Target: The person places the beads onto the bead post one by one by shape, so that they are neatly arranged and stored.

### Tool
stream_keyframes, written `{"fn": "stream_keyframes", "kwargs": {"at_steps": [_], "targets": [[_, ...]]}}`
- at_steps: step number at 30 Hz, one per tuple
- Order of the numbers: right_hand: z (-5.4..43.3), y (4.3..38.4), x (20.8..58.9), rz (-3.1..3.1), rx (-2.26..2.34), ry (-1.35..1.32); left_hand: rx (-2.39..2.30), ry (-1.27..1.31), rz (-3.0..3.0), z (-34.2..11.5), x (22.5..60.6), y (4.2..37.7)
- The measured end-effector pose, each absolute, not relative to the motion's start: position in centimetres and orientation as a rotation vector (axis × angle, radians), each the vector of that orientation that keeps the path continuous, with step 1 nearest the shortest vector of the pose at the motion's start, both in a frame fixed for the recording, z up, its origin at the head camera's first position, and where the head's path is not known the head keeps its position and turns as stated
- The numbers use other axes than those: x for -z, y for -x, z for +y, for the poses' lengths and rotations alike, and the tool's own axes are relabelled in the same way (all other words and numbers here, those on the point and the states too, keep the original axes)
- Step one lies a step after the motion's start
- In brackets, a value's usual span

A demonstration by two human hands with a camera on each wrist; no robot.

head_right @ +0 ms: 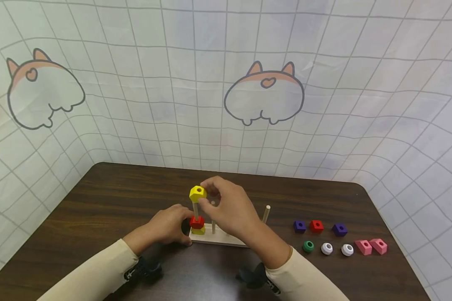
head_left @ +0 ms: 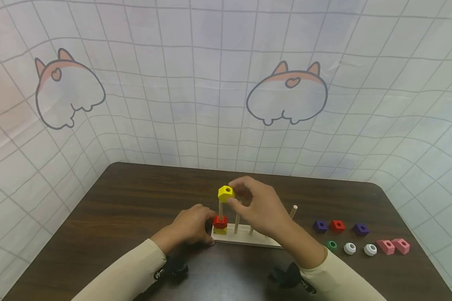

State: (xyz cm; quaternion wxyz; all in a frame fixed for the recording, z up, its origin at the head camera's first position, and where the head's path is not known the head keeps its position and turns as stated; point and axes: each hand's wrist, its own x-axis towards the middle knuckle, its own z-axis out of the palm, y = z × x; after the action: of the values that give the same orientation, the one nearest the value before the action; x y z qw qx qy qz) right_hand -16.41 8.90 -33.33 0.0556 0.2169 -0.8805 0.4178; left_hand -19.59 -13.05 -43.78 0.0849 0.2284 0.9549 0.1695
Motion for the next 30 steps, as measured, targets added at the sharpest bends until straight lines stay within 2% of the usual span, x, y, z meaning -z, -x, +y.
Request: {"fn": "stream_keyframes", "kwargs": {"at_steps": [30], "targets": [[6.3, 15.4, 35.5, -2.679, -1.123, -0.615, -0.511, -0.692, 2.842, -13.1, 43.9, 19.7]]}}
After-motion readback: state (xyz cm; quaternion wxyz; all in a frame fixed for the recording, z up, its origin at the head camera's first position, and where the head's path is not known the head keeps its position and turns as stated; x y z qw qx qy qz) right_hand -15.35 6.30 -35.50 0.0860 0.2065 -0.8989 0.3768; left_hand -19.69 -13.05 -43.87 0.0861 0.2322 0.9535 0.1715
